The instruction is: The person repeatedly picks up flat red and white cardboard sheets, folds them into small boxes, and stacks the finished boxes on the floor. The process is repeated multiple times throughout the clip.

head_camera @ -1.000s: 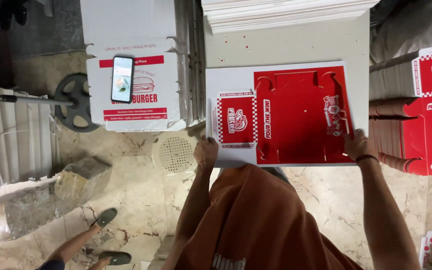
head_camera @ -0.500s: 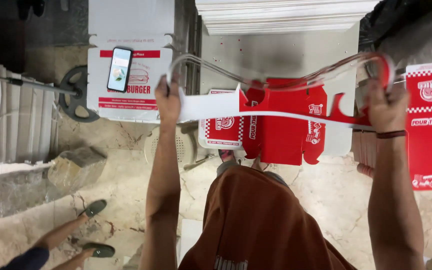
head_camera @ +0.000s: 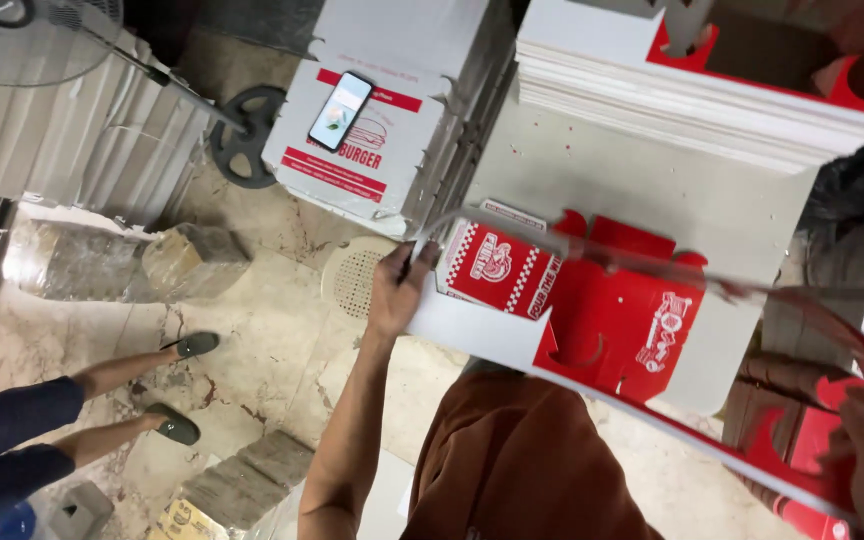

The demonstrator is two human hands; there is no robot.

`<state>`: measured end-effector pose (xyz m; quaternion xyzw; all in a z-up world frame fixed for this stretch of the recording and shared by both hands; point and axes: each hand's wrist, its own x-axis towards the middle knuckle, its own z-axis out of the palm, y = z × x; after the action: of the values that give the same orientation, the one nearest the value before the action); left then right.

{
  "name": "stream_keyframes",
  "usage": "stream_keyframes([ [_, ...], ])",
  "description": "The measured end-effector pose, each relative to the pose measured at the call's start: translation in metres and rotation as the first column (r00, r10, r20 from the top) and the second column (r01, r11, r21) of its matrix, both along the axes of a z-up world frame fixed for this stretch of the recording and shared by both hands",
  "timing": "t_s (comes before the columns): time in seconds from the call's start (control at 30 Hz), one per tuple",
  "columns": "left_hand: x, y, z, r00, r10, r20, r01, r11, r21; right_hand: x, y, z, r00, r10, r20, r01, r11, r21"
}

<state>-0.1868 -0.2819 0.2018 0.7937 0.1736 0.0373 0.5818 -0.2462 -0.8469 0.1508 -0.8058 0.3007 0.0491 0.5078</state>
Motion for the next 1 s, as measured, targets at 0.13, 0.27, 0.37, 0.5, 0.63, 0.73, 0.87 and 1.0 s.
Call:
stream_keyframes([
  [0.13, 0.025, 0.007, -0.011, 0.994, -0.02, 0.11, 0.021, 1.0, -0.004, 0.023, 0.004, 0.032, 0.997, -0.06, -0.054, 0.059, 0.998, -0.019],
  [0.27, 0.102, 0.016, 0.013, 0.983, 0.003, 0.186, -0.009, 1.0, 0.029, 0.09, 0.026, 0.118, 0.983, -0.068, 0.168, 0.104, 0.971, -0.216],
  [0.37, 0.18, 0.007, 0.104, 0.984, 0.095, 0.153, -0.122, 0.977, 0.177, 0.172, 0.014, 0.149, 0.939, -0.112, 0.324, 0.193, 0.954, -0.23],
  [0.5, 0.301, 0.013, 0.127, 0.775, -0.138, 0.617, -0.014, 0.972, 0.234, 0.291, 0.014, 0.19, 0.789, 0.004, 0.615, 0.105, 0.984, -0.142],
  [0.63, 0.386, -0.004, 0.128, 0.768, -0.151, 0.623, 0.003, 0.973, 0.232, 0.38, 0.014, 0.191, 0.714, 0.135, 0.687, -0.043, 0.988, -0.15],
  [0.73, 0.441, -0.007, 0.066, 0.817, -0.152, 0.557, 0.019, 0.971, 0.237, 0.411, 0.023, 0.168, 0.736, 0.218, 0.641, -0.088, 0.97, -0.228],
  [0.87, 0.506, -0.008, -0.087, 0.958, -0.016, 0.285, -0.094, 0.925, 0.369, 0.476, -0.038, -0.017, 0.791, 0.303, 0.532, 0.035, 0.845, -0.533],
  [1.0, 0.448, -0.046, -0.025, 0.921, -0.118, -0.37, 0.312, 0.793, 0.524, 0.462, -0.012, -0.053, 0.959, 0.219, -0.181, -0.284, 0.733, -0.619],
])
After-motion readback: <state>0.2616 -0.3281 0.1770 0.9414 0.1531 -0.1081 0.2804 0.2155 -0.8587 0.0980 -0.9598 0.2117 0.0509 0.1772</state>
